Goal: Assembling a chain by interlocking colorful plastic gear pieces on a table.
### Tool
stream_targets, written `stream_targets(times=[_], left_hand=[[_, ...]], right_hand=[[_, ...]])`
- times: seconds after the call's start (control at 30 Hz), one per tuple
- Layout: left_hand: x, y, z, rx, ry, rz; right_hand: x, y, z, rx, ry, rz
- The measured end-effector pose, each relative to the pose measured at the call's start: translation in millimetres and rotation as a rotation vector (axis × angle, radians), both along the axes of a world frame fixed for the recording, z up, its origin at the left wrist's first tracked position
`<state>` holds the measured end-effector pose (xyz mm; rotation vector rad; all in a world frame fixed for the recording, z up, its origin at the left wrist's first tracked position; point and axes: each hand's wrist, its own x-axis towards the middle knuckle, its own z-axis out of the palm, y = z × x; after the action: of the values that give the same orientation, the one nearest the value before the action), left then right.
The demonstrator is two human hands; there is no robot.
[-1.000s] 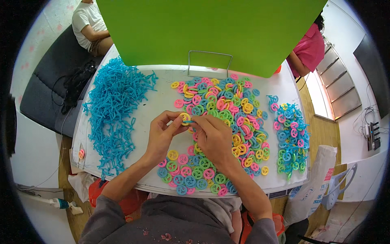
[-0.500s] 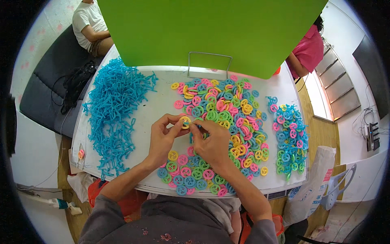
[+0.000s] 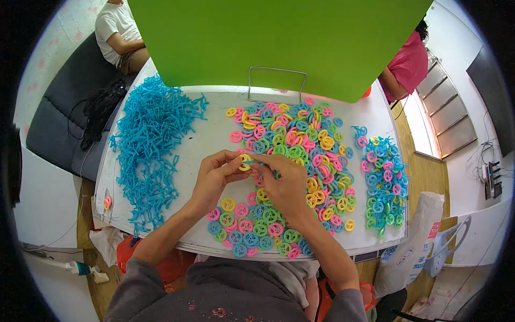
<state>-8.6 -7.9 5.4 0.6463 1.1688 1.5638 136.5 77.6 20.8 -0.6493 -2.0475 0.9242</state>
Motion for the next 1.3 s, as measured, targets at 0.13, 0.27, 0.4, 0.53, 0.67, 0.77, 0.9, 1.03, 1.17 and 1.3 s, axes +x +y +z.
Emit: stream_targets(times=[0.13,0.27,0.4,0.53,0.67,0.77,0.9,1.03,1.17,1.3], left_hand=[[1,1,2,0.035,0.007,-0.020],[0,2,4,0.069,0.065,-0.048],[-8,2,4,-0.028,-0.069,-0.076],[-8,2,3,-0.078,-0.038,-0.151],[-7,3,10,-0.101,0.184,-0.081],[-8,3,-9,-0.021,1.285,0.025],[4,4,-20,0.218,1.454,0.046],[8,8,-26,0.289,1.527,0.034],[3,8,-16,0.201,1.523,-0.075],[-10,7,-9,0.247,1.410,0.009]], right_hand=[[5,6,2,-0.206,-0.034,0.050],[8,8,8,-0.428,-0.004,0.164],[9,10,14,-0.722,0.278,0.457],[8,9,10,-0.611,0.200,0.466],[14,18,0,-0.477,0.039,0.343],[17,22,-1,-0.364,-0.016,0.164],[15,25,-2,-0.241,0.069,0.055],[13,25,-4,-0.412,0.219,0.124],[15,27,-4,-0.397,0.236,0.147],[14,27,-5,-0.407,0.260,0.126]])
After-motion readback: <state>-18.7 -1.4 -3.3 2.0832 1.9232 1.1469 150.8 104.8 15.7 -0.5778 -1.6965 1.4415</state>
